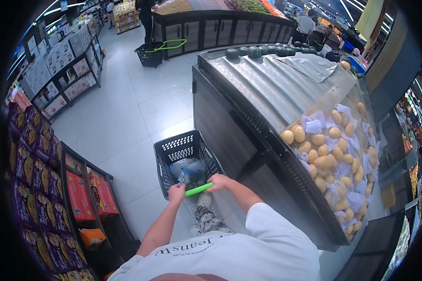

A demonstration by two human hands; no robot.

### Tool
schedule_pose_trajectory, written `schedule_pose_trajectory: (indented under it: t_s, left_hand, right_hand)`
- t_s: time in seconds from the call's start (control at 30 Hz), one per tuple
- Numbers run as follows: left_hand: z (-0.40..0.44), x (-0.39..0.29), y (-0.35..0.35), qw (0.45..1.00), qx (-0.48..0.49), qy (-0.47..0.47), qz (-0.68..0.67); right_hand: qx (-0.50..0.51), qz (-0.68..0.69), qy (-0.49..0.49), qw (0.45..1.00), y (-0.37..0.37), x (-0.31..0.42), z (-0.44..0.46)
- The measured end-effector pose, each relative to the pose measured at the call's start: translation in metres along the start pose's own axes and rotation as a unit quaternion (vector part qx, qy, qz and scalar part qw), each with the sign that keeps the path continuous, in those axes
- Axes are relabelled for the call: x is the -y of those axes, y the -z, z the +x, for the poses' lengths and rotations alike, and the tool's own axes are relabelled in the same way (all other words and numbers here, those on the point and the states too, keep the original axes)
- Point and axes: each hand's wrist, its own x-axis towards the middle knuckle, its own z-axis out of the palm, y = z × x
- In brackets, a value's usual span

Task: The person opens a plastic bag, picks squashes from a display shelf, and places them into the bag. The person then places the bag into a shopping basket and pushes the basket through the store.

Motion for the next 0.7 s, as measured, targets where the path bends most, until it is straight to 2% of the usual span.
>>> schedule_pose_trajectory:
  t_s: [0.33, 0.7]
  left_hand:
    - [0.060, -0.028, 0.010, 1.000, 0.012, 0.006, 0.007]
    - [0.151, -0.052, 0.041, 1.000, 0.000, 0.027, 0.012]
  right_hand:
    - [0.001, 0.012, -0.008, 1.000, 0.044, -0.009, 0.050]
    - [-0.019, 0.050, 0.033, 0.998, 0.081, -0.015, 0.141]
